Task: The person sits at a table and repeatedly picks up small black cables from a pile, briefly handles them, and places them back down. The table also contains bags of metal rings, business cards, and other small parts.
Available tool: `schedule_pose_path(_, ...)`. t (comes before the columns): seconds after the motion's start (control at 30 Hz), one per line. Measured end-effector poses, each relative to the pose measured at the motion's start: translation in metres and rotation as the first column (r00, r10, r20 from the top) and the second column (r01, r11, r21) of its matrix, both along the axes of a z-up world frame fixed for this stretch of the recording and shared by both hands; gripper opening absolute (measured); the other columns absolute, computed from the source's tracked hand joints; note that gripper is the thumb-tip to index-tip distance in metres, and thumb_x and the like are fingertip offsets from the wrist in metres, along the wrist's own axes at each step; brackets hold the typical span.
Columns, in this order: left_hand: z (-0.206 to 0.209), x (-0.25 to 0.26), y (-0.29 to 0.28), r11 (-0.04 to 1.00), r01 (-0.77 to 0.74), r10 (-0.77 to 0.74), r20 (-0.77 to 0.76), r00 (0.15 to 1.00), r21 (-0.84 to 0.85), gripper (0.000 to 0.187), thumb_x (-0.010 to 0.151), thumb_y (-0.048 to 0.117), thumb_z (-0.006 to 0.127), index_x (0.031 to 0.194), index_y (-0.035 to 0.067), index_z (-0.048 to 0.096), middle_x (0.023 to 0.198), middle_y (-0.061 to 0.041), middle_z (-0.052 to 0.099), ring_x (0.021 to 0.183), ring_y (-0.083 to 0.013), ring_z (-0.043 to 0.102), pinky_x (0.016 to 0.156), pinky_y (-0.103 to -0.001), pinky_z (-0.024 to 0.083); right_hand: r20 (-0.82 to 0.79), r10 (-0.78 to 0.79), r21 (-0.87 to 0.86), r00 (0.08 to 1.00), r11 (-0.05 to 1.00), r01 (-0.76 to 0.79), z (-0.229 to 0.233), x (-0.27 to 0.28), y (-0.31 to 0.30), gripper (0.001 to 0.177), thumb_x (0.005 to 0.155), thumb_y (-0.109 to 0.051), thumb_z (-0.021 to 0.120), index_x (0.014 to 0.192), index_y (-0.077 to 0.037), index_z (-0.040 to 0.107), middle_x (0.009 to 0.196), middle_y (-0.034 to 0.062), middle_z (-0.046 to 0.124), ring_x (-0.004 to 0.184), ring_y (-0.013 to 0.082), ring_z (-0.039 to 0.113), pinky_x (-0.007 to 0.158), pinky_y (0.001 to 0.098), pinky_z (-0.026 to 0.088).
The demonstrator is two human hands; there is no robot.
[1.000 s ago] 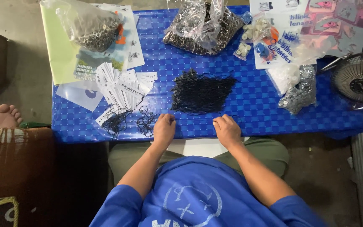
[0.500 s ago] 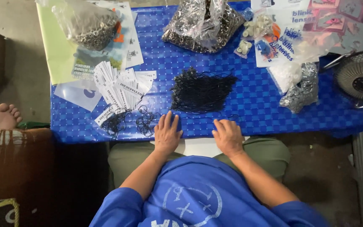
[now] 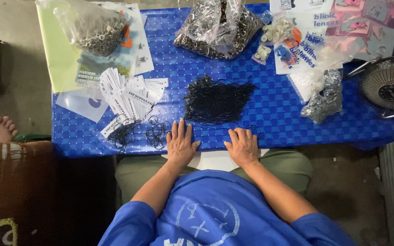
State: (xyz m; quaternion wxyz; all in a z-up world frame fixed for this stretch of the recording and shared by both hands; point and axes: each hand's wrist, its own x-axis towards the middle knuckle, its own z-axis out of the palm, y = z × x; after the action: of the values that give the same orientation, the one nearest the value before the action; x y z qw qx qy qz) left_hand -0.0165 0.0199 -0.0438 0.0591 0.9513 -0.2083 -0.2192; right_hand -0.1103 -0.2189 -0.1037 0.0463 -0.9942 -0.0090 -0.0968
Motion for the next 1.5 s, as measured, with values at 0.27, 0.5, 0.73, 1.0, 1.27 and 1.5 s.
schedule_pose_path(0.27, -0.009, 0.006, -0.003, 0.999, -0.015, 0.017, 0.053, 0.998, -0.029, 0.074, 0.097, 0.056, 0.053, 0.155, 0.013, 0.040, 0.167, -0.019, 0.019, 0.153, -0.0407, 0.017, 0.112, -0.055, 0.029, -0.185, -0.111, -0.012, 0.976, 0.994, 0.111, 0.010, 0.017, -0.001, 0.045, 0.088, -0.040, 0.064, 0.126, -0.016, 0.060, 0.103, 0.0023, 0.052, 0.092, 0.0265, 0.055, 0.070, 0.0426, 0.046)
schedule_pose_path(0.5, -0.020, -0.005, -0.001, 0.968, 0.207, -0.196, 0.085, 0.977, -0.140, 0.070, 0.097, 0.048, 0.059, 0.156, 0.016, 0.040, 0.165, -0.016, 0.026, 0.151, -0.0376, 0.023, 0.111, -0.054, 0.033, -0.041, 0.034, 0.073, 0.999, 0.997, -0.030, -0.002, -0.003, 0.004, 0.054, 0.085, -0.039, 0.066, 0.135, -0.019, 0.059, 0.118, 0.0037, 0.054, 0.112, 0.0293, 0.054, 0.075, 0.0455, 0.048)
schedule_pose_path(0.73, -0.021, -0.007, -0.015, 0.945, 0.321, -0.321, 0.017, 0.947, -0.057, 0.078, 0.094, 0.061, 0.053, 0.156, 0.015, 0.039, 0.167, -0.010, 0.024, 0.154, -0.0340, 0.019, 0.113, -0.056, 0.031, -0.067, 0.104, 0.061, 0.992, 0.993, -0.100, -0.008, -0.001, 0.009, 0.065, 0.083, -0.043, 0.067, 0.140, -0.015, 0.058, 0.144, 0.0081, 0.053, 0.132, 0.0301, 0.050, 0.090, 0.0485, 0.049)
schedule_pose_path(1.0, -0.016, -0.016, -0.003, 0.936, 0.345, -0.348, -0.033, 0.937, -0.067, 0.083, 0.091, 0.053, 0.059, 0.158, 0.012, 0.034, 0.169, -0.013, 0.017, 0.156, -0.0359, 0.011, 0.120, -0.057, 0.024, -0.174, 0.090, 0.122, 0.981, 0.990, -0.070, -0.007, -0.006, 0.006, 0.064, 0.088, -0.045, 0.064, 0.146, -0.019, 0.052, 0.154, 0.0057, 0.044, 0.141, 0.0279, 0.043, 0.100, 0.0515, 0.046)
schedule_pose_path(1.27, -0.024, -0.017, -0.002, 0.941, 0.325, -0.326, -0.003, 0.945, -0.094, 0.076, 0.093, 0.049, 0.059, 0.157, 0.014, 0.037, 0.169, -0.011, 0.019, 0.156, -0.0347, 0.014, 0.121, -0.056, 0.024, -0.087, 0.090, 0.117, 0.992, 0.990, -0.079, -0.020, -0.009, 0.002, 0.064, 0.084, -0.046, 0.067, 0.143, -0.022, 0.056, 0.152, 0.0040, 0.048, 0.140, 0.0256, 0.045, 0.101, 0.0480, 0.044)
schedule_pose_path(1.5, -0.047, -0.020, 0.005, 0.943, 0.326, -0.324, 0.044, 0.945, -0.067, 0.077, 0.087, 0.031, 0.067, 0.157, 0.019, 0.037, 0.170, -0.008, 0.018, 0.155, -0.0330, 0.016, 0.120, -0.054, 0.026, -0.143, 0.090, 0.154, 0.986, 0.986, -0.068, -0.024, -0.010, 0.001, 0.065, 0.084, -0.044, 0.067, 0.144, -0.023, 0.055, 0.153, 0.0037, 0.046, 0.143, 0.0255, 0.043, 0.105, 0.0495, 0.043)
